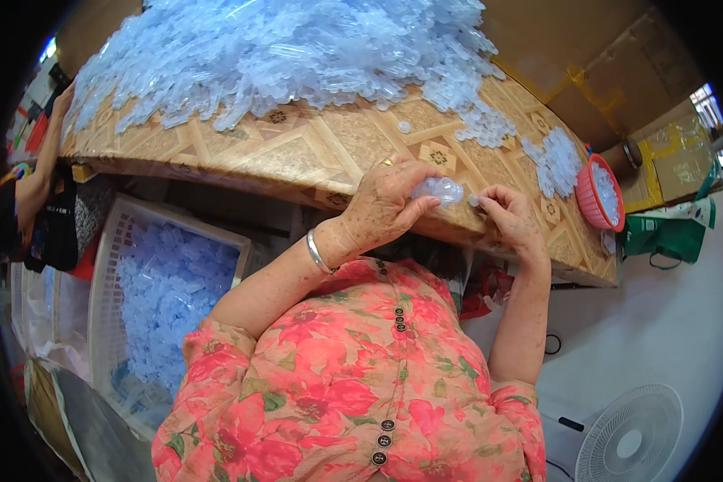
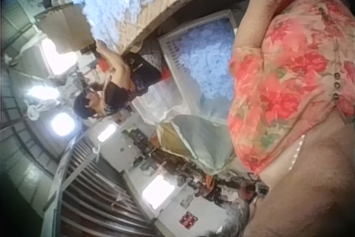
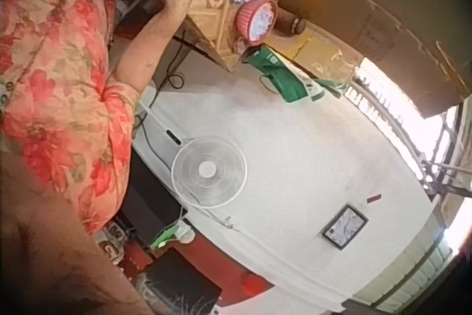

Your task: The person assembles small, clear plastic containers by hand. They pick up a container base and a lid from a pile on a wooden table, fit the lid onto the base, and place the assembled unit into a red basket. The process is repeated continuously throughout the clip.

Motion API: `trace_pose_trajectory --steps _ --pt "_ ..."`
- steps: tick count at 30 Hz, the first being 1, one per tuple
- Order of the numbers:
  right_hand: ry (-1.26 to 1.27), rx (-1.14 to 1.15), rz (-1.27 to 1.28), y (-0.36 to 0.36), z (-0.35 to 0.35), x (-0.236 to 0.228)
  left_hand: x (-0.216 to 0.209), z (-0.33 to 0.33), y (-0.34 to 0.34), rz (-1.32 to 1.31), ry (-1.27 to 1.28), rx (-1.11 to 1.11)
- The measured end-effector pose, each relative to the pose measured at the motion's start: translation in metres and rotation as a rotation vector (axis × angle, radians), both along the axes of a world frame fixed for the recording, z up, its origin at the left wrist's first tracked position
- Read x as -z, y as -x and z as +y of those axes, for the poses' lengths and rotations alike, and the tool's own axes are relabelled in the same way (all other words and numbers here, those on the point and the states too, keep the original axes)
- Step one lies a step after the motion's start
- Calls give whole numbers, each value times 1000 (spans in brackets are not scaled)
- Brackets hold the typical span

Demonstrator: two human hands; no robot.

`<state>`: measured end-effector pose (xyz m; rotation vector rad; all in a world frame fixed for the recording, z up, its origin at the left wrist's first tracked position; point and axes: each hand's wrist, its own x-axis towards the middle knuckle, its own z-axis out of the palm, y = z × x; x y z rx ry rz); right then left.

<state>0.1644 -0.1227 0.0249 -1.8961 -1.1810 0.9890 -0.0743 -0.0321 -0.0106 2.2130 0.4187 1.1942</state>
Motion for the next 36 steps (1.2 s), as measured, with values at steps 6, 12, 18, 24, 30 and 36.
trace_pose_trajectory --steps 6,12,18,24,30,36 --pt "121 -47 -47 -55 7 6 16 0 -32 113 -110 -71" --pt "-224 -15 -424 -25 -1 3 19 1 -34 92 -110 -110" --pt "-224 87 -452 3 -7 11 18 0 -32 103 -88 -118" --pt "-533 -41 -359 38 -2 8 20 2 -35 44 -32 -115" --pt "-404 -101 -439 45 5 -8 22 4 -35 28 -45 -99" --pt "-383 -171 -617 47 9 -19 20 7 -36 21 -13 -55"
